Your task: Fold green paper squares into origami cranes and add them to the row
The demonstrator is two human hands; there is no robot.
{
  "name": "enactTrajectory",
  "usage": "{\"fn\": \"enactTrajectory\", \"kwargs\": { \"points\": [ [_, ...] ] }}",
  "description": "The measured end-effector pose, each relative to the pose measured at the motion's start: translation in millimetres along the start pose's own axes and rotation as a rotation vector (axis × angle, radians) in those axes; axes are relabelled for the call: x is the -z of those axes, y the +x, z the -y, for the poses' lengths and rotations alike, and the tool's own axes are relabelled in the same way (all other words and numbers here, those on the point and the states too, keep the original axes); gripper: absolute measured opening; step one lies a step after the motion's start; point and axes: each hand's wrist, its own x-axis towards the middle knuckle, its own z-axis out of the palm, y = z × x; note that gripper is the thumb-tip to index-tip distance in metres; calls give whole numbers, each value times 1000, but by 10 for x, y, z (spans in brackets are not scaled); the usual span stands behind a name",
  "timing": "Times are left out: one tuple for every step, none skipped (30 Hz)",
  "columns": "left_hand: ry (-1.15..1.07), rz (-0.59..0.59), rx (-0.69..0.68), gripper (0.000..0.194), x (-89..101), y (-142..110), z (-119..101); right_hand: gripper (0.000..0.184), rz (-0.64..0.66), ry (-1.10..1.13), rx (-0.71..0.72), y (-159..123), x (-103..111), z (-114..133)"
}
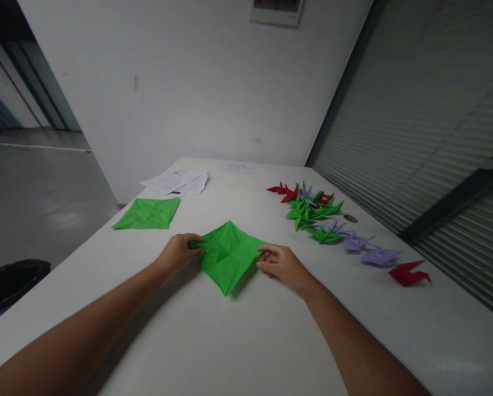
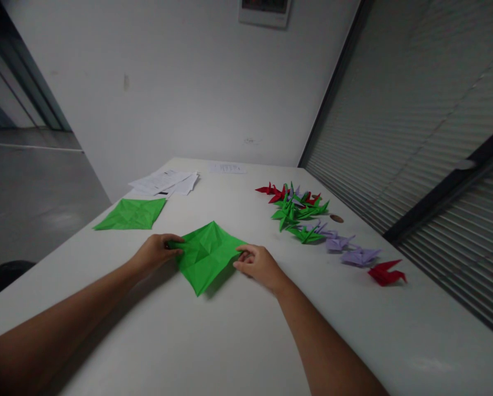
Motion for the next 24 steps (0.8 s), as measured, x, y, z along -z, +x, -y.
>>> {"fn": "enactTrajectory", "kwargs": {
  "points": [
    [-2, 0, -11, 38, 7, 0, -5, 55, -11, 14, -8, -1, -9, 7],
    [-9, -3, -23, 36, 12, -1, -9, 53, -25, 24, -16, -1, -17, 12],
    [-22, -9, -36, 33, 16, -1, -12, 51, -43, 27, -21, 0, -24, 15],
    [-36, -15, -51, 31, 18, -2, -13, 51, -65, 25, -22, 2, -28, 14],
    [-51, -22, -64, 29, 18, -2, -13, 50, -89, 20, -21, 6, -31, 11],
    [-65, -27, -74, 27, 18, -3, -13, 51, -111, 17, -19, 11, -32, 6],
    [-76, -28, -79, 25, 16, -2, -12, 52, -130, 14, -20, 16, -32, 0],
    [-82, -26, -83, 24, 14, -2, -12, 54, -144, 13, -24, 20, -32, -5],
    [-85, -24, -86, 23, 12, -1, -11, 55, -152, 15, -28, 24, -31, -7],
    [-86, -22, -89, 22, 10, -1, -10, 55, -155, 17, -34, 26, -31, -6],
    [-83, -19, -95, 21, 8, -1, -10, 54, -156, 17, -42, 27, -31, -1],
    [-77, -15, -103, 21, 6, -3, -9, 52, -157, 11, -49, 26, -34, 6],
    [-67, -10, -113, 21, 5, -7, -9, 51, -160, 3, -54, 24, -38, 15],
    [-53, -6, -125, 22, 5, -12, -11, 49, -165, -6, -56, 23, -43, 24],
    [-36, 0, -136, 22, 6, -20, -15, 48, -170, -16, -54, 21, -49, 31],
    [-17, 8, -149, 23, 8, -29, -22, 47, -172, -26, -48, 21, -56, 35],
    [0, 10, -161, 23, 10, -39, -31, 45, -172, -35, -39, 21, -63, 35],
    [14, 11, -172, 23, 13, -50, -43, 44, -171, -41, -32, 22, -70, 32],
    [23, 13, -180, 23, 16, -60, -57, 43, -170, -46, -33, 24, -75, 25],
    [29, 14, -184, 23, 19, -69, -71, 42, -169, -50, -39, 27, -78, 17],
    [30, 15, -184, 23, 22, -76, -85, 41, -169, -49, -46, 31, -80, 7],
    [28, 16, -182, 22, 24, -82, -97, 40, -165, -48, -47, 34, -78, -2],
    [23, 17, -178, 22, 26, -85, -106, 40, -159, -51, -40, 38, -75, -10],
    [16, 19, -174, 22, 28, -87, -113, 40, -151, -60, -24, 40, -69, -16]
  ]
}}
